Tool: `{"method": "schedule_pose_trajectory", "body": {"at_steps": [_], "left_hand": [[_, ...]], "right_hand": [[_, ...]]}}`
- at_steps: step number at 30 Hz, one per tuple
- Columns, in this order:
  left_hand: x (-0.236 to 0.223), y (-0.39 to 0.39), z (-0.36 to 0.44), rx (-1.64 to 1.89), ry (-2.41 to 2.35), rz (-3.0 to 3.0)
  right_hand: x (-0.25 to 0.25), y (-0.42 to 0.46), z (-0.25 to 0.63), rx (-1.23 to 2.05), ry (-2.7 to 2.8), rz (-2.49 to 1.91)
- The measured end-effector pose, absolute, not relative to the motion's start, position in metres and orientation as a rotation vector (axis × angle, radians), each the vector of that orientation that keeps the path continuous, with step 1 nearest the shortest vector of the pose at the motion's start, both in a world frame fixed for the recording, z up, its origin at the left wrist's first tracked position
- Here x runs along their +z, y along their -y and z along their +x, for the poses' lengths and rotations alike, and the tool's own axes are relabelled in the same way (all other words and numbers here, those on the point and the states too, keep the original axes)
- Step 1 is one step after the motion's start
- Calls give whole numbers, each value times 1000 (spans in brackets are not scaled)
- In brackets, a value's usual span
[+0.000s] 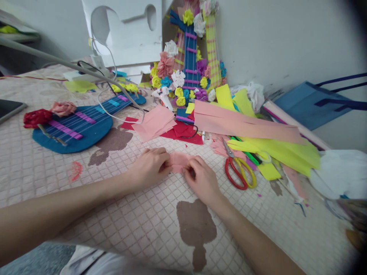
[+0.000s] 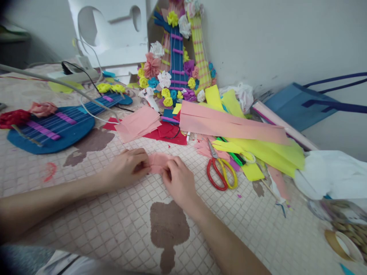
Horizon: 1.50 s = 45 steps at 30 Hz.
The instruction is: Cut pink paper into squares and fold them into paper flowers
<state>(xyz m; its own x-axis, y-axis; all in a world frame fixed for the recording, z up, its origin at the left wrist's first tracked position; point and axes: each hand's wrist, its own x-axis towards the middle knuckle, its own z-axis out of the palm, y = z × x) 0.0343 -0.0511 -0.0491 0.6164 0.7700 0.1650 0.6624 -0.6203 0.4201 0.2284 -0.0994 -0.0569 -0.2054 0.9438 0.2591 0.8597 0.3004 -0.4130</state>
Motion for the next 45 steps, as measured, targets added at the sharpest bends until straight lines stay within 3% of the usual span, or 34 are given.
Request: {"method": "schedule_pose_trajectory", "body": {"at_steps": [31, 39, 45], "left_hand": [[-48, 46, 30, 504, -1007, 2371], [-45, 52, 41, 461, -1208, 2454], [-49, 46, 34, 484, -1156, 2320]], "right_hand": [[-49, 103, 227, 337, 2206, -1622], [-55, 101, 223, 235, 2192, -1710], [-54, 102, 229, 428, 2100, -1617]]}}
